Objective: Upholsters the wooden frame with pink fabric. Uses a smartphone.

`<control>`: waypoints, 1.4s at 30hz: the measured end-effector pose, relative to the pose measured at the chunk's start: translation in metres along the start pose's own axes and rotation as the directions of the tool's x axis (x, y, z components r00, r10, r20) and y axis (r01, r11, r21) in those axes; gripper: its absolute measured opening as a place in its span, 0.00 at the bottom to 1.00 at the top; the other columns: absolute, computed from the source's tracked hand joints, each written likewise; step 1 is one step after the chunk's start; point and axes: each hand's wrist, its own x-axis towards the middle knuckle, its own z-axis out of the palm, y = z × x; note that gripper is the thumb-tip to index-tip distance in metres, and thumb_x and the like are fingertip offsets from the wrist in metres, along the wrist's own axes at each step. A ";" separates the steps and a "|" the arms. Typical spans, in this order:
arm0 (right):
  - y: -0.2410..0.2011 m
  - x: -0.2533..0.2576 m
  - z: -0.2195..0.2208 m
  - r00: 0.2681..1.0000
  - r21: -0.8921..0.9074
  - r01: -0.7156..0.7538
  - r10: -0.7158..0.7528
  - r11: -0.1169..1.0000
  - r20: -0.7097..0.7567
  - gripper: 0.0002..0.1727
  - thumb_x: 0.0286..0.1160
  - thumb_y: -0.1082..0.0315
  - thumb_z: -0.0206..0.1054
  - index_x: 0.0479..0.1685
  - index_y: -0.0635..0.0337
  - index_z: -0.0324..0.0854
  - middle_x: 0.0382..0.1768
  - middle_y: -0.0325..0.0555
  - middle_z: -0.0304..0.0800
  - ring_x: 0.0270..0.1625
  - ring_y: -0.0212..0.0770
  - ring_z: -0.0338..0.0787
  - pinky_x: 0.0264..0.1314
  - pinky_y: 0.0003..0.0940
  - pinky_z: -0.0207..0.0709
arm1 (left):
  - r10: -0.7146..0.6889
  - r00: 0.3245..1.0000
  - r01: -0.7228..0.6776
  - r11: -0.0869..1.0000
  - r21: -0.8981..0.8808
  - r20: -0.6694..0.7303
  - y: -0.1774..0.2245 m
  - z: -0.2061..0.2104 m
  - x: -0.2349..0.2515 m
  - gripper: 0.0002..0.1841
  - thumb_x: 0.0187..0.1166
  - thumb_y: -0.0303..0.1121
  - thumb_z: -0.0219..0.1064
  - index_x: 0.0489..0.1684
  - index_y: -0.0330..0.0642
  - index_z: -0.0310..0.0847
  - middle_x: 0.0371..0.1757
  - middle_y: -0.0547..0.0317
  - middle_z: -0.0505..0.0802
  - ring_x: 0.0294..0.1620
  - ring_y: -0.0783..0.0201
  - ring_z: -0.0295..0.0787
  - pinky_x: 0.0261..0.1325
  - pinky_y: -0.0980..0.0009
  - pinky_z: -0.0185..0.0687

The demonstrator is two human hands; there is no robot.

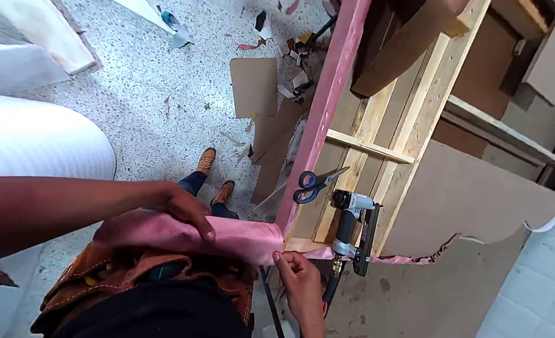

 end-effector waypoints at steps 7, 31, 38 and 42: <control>-0.077 0.068 -0.056 0.925 -0.065 0.343 -0.349 0.937 -0.148 0.22 0.87 0.53 0.60 0.75 0.47 0.78 0.26 0.45 0.86 0.20 0.44 0.84 0.22 0.45 0.83 | 0.080 0.894 -0.066 0.997 0.047 -0.442 -0.046 0.039 -0.078 0.14 0.66 0.32 0.79 0.46 0.37 0.90 0.40 0.51 0.94 0.41 0.58 0.91 0.51 0.53 0.85; 0.009 0.087 -0.052 0.900 -0.565 0.309 -0.428 0.765 -0.087 0.19 0.80 0.46 0.68 0.41 0.53 0.90 0.29 0.44 0.95 0.30 0.47 0.94 0.37 0.59 0.88 | 0.301 0.222 -0.967 0.188 -0.171 -0.927 -0.076 0.202 0.205 0.27 0.80 0.27 0.69 0.79 0.40 0.70 0.65 0.49 0.90 0.63 0.54 0.90 0.65 0.54 0.87; 0.010 0.092 -0.055 0.938 -0.672 0.176 -0.329 0.719 -0.107 0.26 0.68 0.39 0.77 0.33 0.56 0.91 0.24 0.49 0.90 0.25 0.50 0.88 0.31 0.58 0.82 | 0.396 0.136 -0.991 0.057 -0.123 -0.908 -0.066 0.187 0.236 0.19 0.73 0.32 0.79 0.58 0.33 0.85 0.51 0.48 0.95 0.51 0.56 0.95 0.61 0.59 0.90; 0.004 0.093 -0.047 0.961 -0.758 0.089 -0.255 0.646 -0.104 0.28 0.68 0.35 0.74 0.32 0.55 0.93 0.25 0.50 0.91 0.29 0.52 0.90 0.37 0.62 0.82 | 0.409 0.119 -0.993 0.043 -0.112 -0.904 -0.066 0.187 0.230 0.24 0.71 0.31 0.80 0.65 0.35 0.81 0.58 0.51 0.94 0.60 0.60 0.92 0.70 0.61 0.85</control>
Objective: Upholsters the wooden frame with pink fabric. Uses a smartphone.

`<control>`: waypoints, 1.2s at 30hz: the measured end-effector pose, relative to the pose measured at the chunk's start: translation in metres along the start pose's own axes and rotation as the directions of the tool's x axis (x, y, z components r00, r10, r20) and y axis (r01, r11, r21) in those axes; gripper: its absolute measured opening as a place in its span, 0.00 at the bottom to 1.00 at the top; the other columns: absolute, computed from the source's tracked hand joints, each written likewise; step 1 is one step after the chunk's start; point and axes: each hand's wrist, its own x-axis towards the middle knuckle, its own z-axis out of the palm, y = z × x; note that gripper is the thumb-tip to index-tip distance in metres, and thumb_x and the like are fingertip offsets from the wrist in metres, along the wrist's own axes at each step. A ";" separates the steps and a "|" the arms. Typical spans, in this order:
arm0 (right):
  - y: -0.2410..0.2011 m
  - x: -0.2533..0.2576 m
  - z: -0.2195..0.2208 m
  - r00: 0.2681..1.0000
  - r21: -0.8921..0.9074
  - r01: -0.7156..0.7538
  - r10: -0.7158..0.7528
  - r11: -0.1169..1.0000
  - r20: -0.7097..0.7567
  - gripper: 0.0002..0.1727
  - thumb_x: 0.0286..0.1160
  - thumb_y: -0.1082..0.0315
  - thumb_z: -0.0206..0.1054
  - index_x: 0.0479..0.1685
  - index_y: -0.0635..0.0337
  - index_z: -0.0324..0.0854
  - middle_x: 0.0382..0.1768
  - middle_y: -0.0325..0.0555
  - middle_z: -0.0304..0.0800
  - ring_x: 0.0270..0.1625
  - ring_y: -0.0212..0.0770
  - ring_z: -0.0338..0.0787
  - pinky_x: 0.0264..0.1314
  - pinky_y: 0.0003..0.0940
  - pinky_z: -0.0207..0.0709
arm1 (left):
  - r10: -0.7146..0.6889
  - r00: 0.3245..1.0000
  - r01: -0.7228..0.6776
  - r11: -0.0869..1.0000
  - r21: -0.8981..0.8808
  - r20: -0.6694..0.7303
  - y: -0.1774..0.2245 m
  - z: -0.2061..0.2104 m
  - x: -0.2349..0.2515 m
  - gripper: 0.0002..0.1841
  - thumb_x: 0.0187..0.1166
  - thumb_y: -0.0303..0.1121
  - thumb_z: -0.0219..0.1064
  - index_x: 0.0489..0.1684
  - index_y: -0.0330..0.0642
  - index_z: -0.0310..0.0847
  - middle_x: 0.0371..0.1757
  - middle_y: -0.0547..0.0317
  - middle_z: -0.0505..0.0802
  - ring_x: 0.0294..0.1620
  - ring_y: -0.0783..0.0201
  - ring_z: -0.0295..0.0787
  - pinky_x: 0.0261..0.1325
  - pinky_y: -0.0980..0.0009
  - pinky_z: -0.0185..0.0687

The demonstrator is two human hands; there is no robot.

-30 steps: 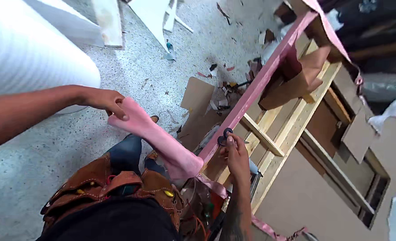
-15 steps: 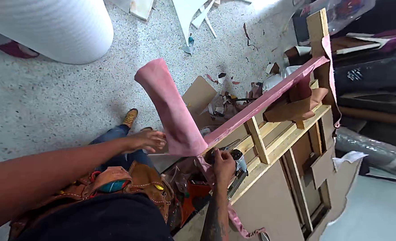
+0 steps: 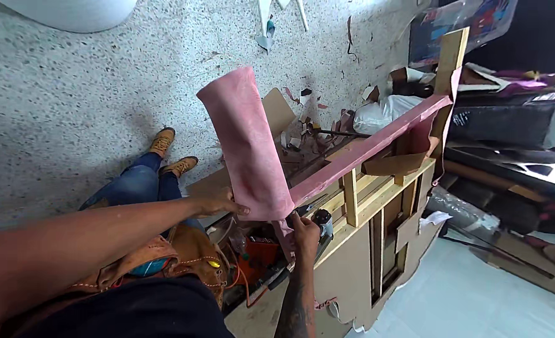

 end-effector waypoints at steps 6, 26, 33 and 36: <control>0.006 0.002 -0.017 0.992 0.454 -0.115 0.081 0.883 0.094 0.18 0.81 0.56 0.69 0.35 0.65 0.87 0.22 0.50 0.86 0.22 0.43 0.84 0.27 0.44 0.81 | 0.012 1.000 -0.013 0.999 -0.041 -0.023 0.005 0.009 -0.008 0.29 0.64 0.24 0.83 0.67 0.35 0.79 0.56 0.48 0.95 0.57 0.54 0.94 0.66 0.57 0.89; 0.120 -0.012 -0.075 0.158 0.678 -0.008 -0.669 0.735 0.726 0.27 0.72 0.43 0.75 0.42 0.62 0.87 0.38 0.54 0.89 0.32 0.46 0.90 0.32 0.42 0.87 | -0.070 0.994 0.082 0.984 0.160 -0.079 0.021 0.075 -0.068 0.15 0.77 0.43 0.76 0.51 0.43 0.87 0.31 0.59 0.92 0.27 0.69 0.86 0.37 0.72 0.86; 0.076 0.024 -0.055 -0.037 0.722 -0.037 -0.723 0.691 0.690 0.34 0.74 0.34 0.68 0.43 0.62 0.86 0.36 0.52 0.89 0.29 0.45 0.90 0.30 0.41 0.88 | 0.041 0.992 -0.021 0.986 0.163 -0.118 0.023 0.097 -0.072 0.12 0.77 0.39 0.76 0.50 0.43 0.87 0.29 0.58 0.91 0.25 0.68 0.85 0.35 0.73 0.86; 0.057 0.031 -0.046 -0.078 0.737 -0.001 -0.734 0.676 0.674 0.37 0.73 0.30 0.65 0.44 0.62 0.84 0.37 0.53 0.88 0.30 0.46 0.88 0.30 0.41 0.85 | 0.044 0.991 -0.024 0.988 0.152 -0.129 0.023 0.099 -0.073 0.12 0.77 0.38 0.76 0.51 0.44 0.85 0.29 0.57 0.90 0.24 0.68 0.85 0.34 0.73 0.86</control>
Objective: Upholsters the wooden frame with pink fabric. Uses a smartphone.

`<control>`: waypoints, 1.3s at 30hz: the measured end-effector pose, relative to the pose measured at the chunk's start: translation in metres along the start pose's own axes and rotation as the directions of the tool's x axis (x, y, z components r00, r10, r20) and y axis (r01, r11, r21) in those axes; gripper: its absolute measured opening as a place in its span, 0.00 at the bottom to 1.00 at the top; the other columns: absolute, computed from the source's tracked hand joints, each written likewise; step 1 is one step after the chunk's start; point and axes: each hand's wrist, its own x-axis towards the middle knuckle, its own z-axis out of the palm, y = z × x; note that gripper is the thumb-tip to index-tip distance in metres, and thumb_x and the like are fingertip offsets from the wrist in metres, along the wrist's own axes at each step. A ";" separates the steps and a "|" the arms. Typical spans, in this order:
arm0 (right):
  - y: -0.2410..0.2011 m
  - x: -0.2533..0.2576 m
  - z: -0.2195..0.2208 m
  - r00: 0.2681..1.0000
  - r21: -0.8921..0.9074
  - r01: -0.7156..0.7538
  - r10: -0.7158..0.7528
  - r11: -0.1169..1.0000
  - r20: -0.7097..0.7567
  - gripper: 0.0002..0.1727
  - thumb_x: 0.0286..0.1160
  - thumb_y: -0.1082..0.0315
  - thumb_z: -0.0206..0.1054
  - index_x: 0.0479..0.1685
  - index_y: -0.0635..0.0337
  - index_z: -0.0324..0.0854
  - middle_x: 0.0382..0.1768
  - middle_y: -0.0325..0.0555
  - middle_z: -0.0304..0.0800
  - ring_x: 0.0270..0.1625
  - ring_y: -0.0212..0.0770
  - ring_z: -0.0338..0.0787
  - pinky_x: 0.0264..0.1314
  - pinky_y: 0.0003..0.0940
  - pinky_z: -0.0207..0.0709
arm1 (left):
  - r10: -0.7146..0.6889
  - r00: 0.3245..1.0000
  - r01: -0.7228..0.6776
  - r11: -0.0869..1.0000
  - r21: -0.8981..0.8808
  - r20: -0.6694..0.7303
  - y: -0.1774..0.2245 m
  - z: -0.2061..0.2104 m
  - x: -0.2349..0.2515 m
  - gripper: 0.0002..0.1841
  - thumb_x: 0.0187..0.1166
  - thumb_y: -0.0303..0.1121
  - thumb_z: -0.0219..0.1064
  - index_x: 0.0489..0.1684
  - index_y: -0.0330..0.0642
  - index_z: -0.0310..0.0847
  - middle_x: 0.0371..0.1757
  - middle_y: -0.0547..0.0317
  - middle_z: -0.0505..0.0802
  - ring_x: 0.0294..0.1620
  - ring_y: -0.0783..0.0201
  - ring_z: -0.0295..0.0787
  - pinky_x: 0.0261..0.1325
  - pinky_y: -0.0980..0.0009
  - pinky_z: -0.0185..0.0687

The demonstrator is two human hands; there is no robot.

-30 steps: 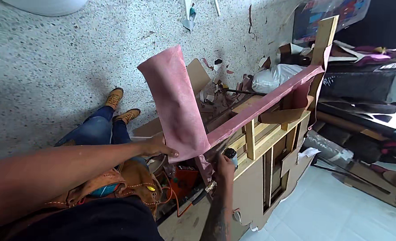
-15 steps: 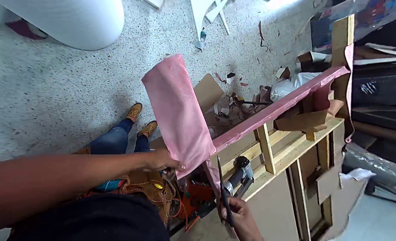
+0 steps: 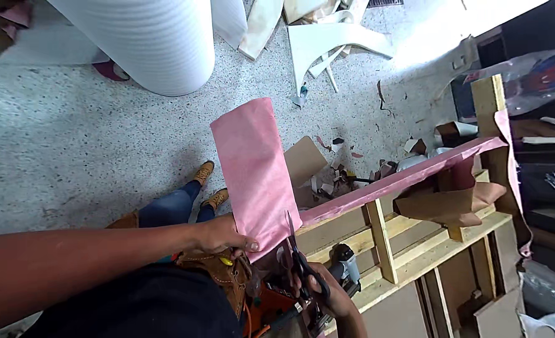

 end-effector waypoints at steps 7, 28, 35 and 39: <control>0.001 0.006 -0.002 1.000 -0.016 -0.007 0.007 1.000 0.002 0.30 0.74 0.37 0.70 0.40 0.60 0.84 0.31 0.48 0.87 0.27 0.42 0.86 0.28 0.37 0.83 | 0.005 1.000 -0.005 1.000 -0.002 0.012 -0.006 -0.008 0.000 0.12 0.77 0.37 0.76 0.52 0.44 0.86 0.32 0.56 0.91 0.25 0.69 0.85 0.33 0.74 0.86; -0.025 0.034 0.010 0.989 -0.018 0.082 -0.084 0.996 -0.121 0.20 0.73 0.51 0.77 0.33 0.61 0.86 0.20 0.43 0.84 0.18 0.34 0.82 0.20 0.30 0.77 | 0.006 0.976 -0.006 1.000 0.001 0.217 -0.004 -0.044 -0.011 0.10 0.78 0.39 0.74 0.46 0.45 0.85 0.25 0.60 0.88 0.20 0.72 0.82 0.29 0.77 0.83; -0.057 0.080 0.026 0.978 -0.067 0.114 -0.124 0.991 -0.171 0.22 0.74 0.47 0.75 0.33 0.59 0.87 0.24 0.43 0.85 0.21 0.33 0.82 0.24 0.30 0.78 | -0.056 0.960 0.034 0.996 0.087 0.274 0.017 -0.061 -0.026 0.09 0.78 0.39 0.74 0.38 0.43 0.86 0.22 0.62 0.88 0.19 0.74 0.81 0.26 0.79 0.79; -0.074 0.104 0.038 0.967 -0.056 0.089 -0.100 0.994 -0.233 0.22 0.74 0.47 0.75 0.31 0.59 0.87 0.22 0.42 0.85 0.19 0.32 0.81 0.19 0.27 0.76 | -0.082 0.948 0.042 0.990 0.134 0.308 0.018 -0.071 -0.039 0.09 0.79 0.38 0.73 0.39 0.42 0.87 0.22 0.62 0.88 0.18 0.75 0.80 0.24 0.80 0.77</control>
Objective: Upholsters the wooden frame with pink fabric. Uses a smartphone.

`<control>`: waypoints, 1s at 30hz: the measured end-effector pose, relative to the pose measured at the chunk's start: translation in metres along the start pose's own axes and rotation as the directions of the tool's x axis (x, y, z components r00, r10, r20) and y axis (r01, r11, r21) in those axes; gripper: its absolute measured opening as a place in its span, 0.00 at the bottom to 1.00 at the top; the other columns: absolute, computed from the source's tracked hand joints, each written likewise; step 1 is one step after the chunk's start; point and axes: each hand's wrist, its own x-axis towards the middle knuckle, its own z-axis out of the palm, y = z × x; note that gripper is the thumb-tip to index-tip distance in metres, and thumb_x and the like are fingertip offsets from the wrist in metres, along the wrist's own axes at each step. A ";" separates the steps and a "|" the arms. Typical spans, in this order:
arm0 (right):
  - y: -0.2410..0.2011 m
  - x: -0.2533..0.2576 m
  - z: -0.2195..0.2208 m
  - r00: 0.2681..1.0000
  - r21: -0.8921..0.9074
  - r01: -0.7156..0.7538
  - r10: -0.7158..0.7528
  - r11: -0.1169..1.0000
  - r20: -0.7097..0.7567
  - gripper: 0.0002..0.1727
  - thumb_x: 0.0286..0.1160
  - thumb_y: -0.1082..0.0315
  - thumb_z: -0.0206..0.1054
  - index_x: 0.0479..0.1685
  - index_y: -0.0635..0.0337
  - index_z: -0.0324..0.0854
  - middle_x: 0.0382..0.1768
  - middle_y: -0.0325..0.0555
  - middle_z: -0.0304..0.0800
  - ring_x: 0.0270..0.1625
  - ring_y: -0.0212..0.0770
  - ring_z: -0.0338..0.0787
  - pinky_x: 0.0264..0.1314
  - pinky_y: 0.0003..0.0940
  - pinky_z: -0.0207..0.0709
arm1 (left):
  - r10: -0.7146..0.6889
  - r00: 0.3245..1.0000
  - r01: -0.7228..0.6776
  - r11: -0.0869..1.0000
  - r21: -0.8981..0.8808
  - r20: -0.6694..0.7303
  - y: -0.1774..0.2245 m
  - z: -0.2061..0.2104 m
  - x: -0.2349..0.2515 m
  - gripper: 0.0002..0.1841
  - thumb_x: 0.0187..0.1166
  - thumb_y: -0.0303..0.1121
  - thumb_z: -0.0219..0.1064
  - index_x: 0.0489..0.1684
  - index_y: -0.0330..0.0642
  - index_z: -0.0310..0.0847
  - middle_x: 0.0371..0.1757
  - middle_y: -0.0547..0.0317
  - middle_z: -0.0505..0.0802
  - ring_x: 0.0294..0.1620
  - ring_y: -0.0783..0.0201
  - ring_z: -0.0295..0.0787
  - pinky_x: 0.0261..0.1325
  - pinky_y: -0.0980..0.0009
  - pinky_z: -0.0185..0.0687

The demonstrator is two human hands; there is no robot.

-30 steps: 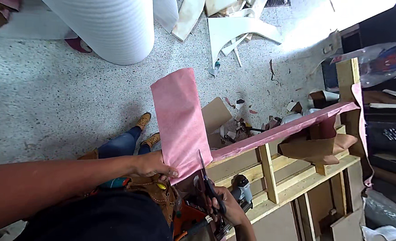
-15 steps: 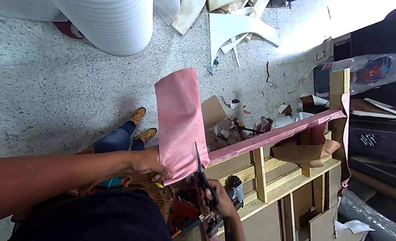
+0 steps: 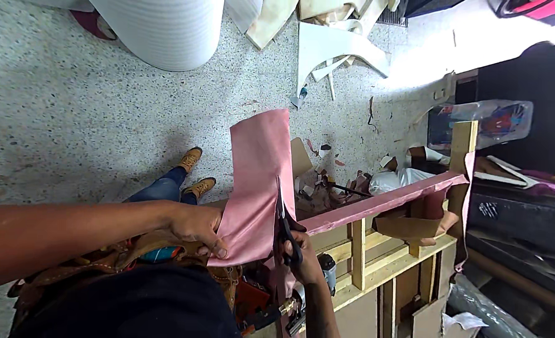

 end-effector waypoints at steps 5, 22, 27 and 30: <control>-0.025 0.041 0.018 0.999 -0.039 -0.031 0.029 0.999 -0.044 0.24 0.70 0.44 0.77 0.28 0.58 0.87 0.20 0.43 0.83 0.18 0.32 0.80 0.19 0.27 0.74 | -0.037 0.997 0.035 0.998 0.046 0.062 0.001 -0.007 -0.025 0.11 0.77 0.41 0.74 0.37 0.42 0.88 0.19 0.59 0.87 0.15 0.72 0.80 0.23 0.77 0.78; -0.142 0.145 0.097 0.954 -0.298 0.274 -0.297 0.914 -0.033 0.24 0.78 0.42 0.69 0.47 0.56 0.87 0.28 0.46 0.85 0.22 0.33 0.80 0.21 0.26 0.76 | -0.321 0.925 0.380 0.779 0.498 -0.203 0.058 -0.011 -0.093 0.24 0.75 0.59 0.72 0.43 0.44 0.92 0.31 0.61 0.93 0.32 0.67 0.87 0.46 0.60 0.83; -0.105 0.072 0.111 0.960 -0.417 0.250 -0.281 0.874 -0.012 0.39 0.70 0.27 0.65 0.55 0.57 0.87 0.57 0.53 0.90 0.44 0.46 0.90 0.44 0.45 0.87 | -0.263 0.890 0.449 0.656 0.606 -0.374 0.095 -0.021 -0.089 0.35 0.73 0.67 0.68 0.27 0.36 0.86 0.27 0.50 0.88 0.34 0.53 0.87 0.45 0.45 0.80; -0.081 0.031 0.139 0.941 -0.354 0.306 -0.338 0.884 -0.031 0.40 0.69 0.31 0.70 0.59 0.63 0.86 0.72 0.60 0.81 0.52 0.48 0.90 0.50 0.45 0.88 | -0.099 0.945 0.305 0.603 0.737 -0.310 0.141 -0.010 -0.073 0.30 0.77 0.63 0.65 0.24 0.42 0.84 0.24 0.56 0.87 0.30 0.58 0.86 0.40 0.49 0.82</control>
